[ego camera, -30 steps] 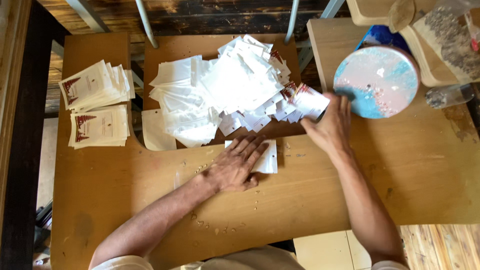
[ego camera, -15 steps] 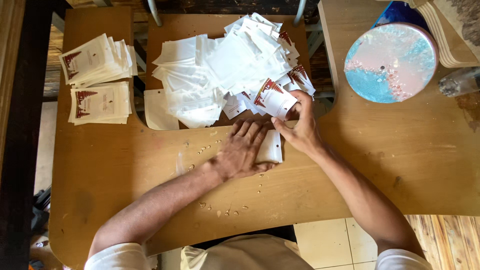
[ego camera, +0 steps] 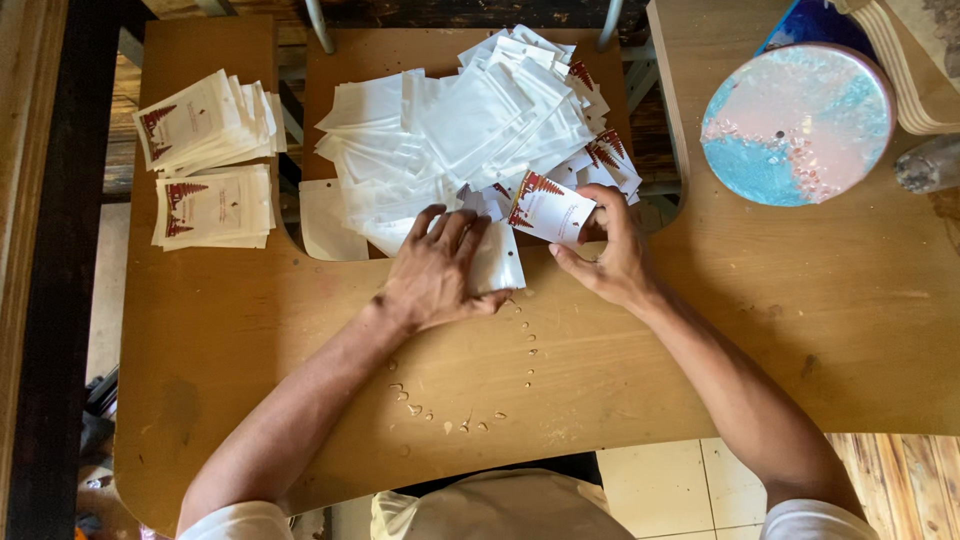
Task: The person repeatedly picks a small printed paper and a white plastic pouch from piles on a wooden table, inserts the paper into the pouch, and places the filled pouch into a growing stack to the left. The process is repeated continuously throughout the clip.
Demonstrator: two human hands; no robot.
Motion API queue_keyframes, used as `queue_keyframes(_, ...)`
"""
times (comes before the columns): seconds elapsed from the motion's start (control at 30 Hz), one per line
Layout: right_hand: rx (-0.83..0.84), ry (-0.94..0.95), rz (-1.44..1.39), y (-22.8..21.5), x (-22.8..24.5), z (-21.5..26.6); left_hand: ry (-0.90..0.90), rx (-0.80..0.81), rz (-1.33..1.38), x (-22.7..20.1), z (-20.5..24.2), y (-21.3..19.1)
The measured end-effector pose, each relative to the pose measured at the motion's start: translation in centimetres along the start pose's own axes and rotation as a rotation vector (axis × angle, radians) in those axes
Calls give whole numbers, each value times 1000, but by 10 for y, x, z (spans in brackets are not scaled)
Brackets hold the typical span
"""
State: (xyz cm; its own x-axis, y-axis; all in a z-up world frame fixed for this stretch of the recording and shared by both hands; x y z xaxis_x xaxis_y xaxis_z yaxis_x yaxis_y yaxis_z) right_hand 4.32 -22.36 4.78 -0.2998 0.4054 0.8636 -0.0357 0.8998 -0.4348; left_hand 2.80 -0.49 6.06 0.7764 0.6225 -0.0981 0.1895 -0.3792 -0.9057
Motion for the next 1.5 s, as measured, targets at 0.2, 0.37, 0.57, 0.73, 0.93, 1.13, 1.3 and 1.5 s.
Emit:
queue_keyframes(0.2, 28, -65, -14, 6, -6, 7, -11, -102, -17, 14, -2, 5)
queue_keyframes(0.37, 34, -72, -19, 5, -1, 6, -23, -128, -19, 12, -3, 0)
queue_keyframes(0.57, 33, -68, -12, 5, -7, 7, 10, -151, 31, 11, -2, 4)
queue_keyframes(0.73, 31, -57, -8, 4, -7, 8, 21, -184, 78, 8, -1, 3)
queue_keyframes(0.93, 53, -21, -92, 3, -6, 6, -51, -143, 111, 7, -5, -4)
queue_keyframes(1.13, 28, -52, 7, 3, 16, 6, -53, -190, 81, 9, -4, -4)
queue_keyframes(1.3, -30, -92, -23, 2, 13, 8, -48, -241, 81, 6, -5, -8)
queue_keyframes(1.5, -36, -108, -4, 4, 16, 9, -50, -260, 76, 8, -4, -6)
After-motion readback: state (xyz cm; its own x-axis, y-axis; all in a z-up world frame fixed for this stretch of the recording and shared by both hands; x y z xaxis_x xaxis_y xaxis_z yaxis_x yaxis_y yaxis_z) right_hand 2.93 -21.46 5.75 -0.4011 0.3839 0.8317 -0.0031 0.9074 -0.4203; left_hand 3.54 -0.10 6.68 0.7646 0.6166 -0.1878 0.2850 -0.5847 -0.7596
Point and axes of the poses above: each hand's wrist, its own z-axis away from the middle knuckle, its own y-axis out of the palm, x = y × z, the point moved 4 cm from there along -z, towards the middle knuckle, and after that the axes turned 7 degrees about y, right-handed, at the moved point
